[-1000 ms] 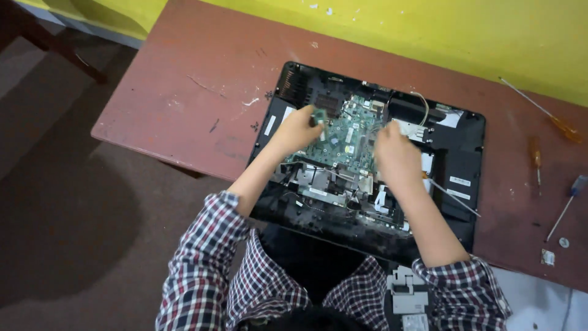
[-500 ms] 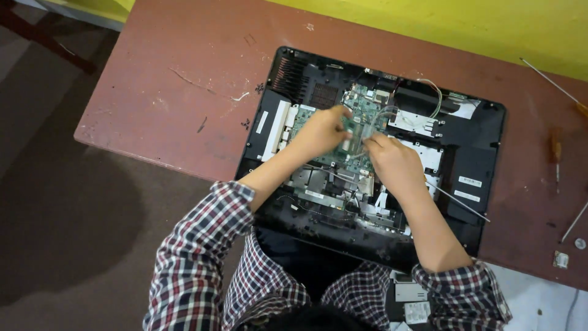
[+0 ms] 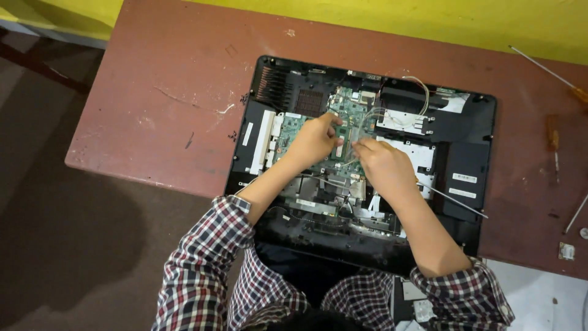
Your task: Disconnecting internal cables and components from a computer motherboard using hands and a screwdriver.
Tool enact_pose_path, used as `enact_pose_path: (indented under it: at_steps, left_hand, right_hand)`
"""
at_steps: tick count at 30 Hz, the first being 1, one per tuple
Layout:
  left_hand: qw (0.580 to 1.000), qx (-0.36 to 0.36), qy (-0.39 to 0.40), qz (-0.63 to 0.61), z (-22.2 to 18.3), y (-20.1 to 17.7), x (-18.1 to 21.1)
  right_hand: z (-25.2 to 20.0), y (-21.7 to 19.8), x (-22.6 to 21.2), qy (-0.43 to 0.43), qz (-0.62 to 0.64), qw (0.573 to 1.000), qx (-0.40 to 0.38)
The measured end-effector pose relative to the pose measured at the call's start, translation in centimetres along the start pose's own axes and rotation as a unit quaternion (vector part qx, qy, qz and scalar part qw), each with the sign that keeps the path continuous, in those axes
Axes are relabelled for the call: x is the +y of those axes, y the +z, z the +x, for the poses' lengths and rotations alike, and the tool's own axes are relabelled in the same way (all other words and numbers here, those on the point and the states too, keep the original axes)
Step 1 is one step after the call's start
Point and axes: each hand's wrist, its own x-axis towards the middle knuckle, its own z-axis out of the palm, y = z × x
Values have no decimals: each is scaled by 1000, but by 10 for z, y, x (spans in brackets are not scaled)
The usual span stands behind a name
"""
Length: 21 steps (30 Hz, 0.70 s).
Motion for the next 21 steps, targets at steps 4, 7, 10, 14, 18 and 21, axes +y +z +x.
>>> enact_pose_path:
  at_steps: [4, 7, 10, 14, 18, 21]
  left_hand:
    - [1000, 5, 15, 25, 1, 3, 0]
    - [998, 19, 18, 61, 6, 12, -4]
    - [994, 33, 26, 96, 12, 21, -12]
    - [992, 45, 48, 110, 16, 25, -16]
    - [998, 39, -10, 57, 1, 16, 5]
    - [996, 42, -15, 73, 5, 21, 6]
  right_hand:
    - [-1, 1, 1, -1, -1, 1000, 3]
    - [-3, 5, 2, -5, 6, 1000, 5]
    - [-5, 13, 0, -4, 0, 1000, 13]
    - [-2, 4, -3, -11, -24, 999, 20]
    - [-2, 5, -5, -15, -31, 999, 26]
    - [-2, 6, -6, -11, -39, 999, 32]
